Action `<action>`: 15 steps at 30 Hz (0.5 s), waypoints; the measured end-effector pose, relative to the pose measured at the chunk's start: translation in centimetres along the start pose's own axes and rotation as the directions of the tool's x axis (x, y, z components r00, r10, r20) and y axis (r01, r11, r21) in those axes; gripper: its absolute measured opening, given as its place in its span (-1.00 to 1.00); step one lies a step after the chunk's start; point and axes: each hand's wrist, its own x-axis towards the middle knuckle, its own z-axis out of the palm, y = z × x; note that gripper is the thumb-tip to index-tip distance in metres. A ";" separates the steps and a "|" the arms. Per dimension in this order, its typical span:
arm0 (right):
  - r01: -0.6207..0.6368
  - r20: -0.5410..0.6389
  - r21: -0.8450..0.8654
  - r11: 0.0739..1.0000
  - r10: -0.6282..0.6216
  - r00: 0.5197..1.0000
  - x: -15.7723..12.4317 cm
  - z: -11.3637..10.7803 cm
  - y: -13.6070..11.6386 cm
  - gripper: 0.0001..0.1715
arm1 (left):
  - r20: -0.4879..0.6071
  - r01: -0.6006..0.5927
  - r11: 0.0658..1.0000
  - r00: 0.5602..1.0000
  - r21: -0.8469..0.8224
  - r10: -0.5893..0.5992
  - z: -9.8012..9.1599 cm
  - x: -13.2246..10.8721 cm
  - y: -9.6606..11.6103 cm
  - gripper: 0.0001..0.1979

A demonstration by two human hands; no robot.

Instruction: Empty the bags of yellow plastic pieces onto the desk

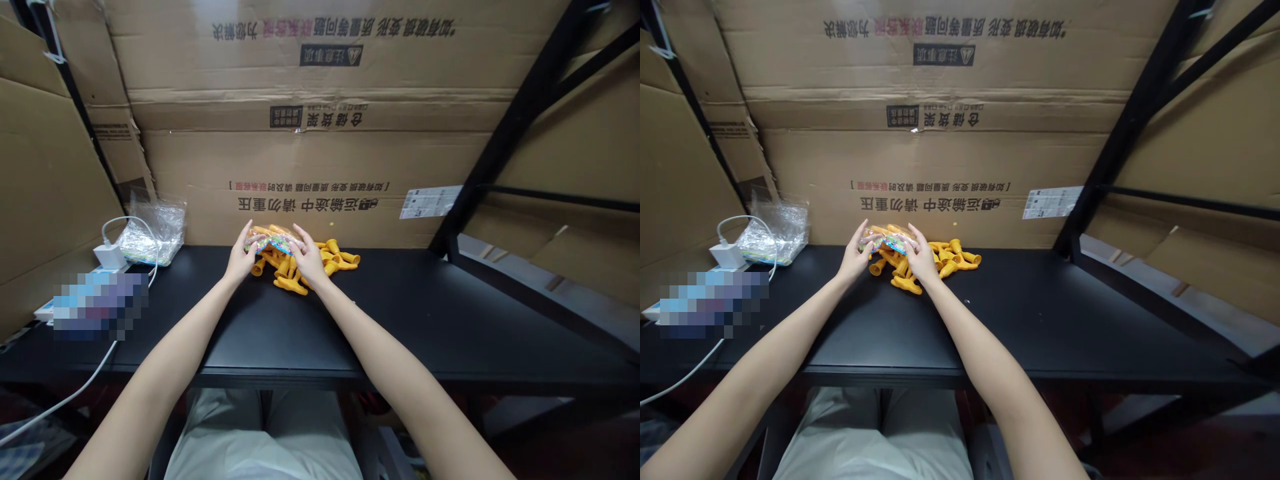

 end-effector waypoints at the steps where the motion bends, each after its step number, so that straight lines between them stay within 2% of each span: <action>1: 0.034 0.014 -0.014 0.999 -0.034 0.999 0.0 0.0 0.0 -0.48 | 0.017 -0.043 0.999 0.999 0.034 0.042 0.0 -0.1 0.1 -0.38; 5: 0.191 0.051 -0.122 0.974 -0.186 0.981 -0.4 -0.1 -0.3 -0.60 | 0.112 -0.261 0.941 0.964 0.216 0.242 -0.1 -0.3 0.5 -0.50; 8: 0.276 0.055 -0.246 0.929 -0.271 0.961 -0.4 -0.4 -0.5 -0.63 | 0.154 -0.358 0.882 0.933 0.306 0.325 -0.3 -0.1 0.2 -0.52; 12: 0.319 0.087 -0.280 0.905 -0.307 0.948 0.1 -0.9 0.4 -0.55 | 0.220 -0.457 0.780 0.889 0.427 0.401 -0.6 0.4 -1.1 -0.51; 15: 0.291 0.075 -0.268 0.918 -0.282 0.957 0.5 -1.3 1.0 -0.51 | 0.251 -0.495 0.709 0.868 0.502 0.428 -0.8 0.5 -1.7 -0.51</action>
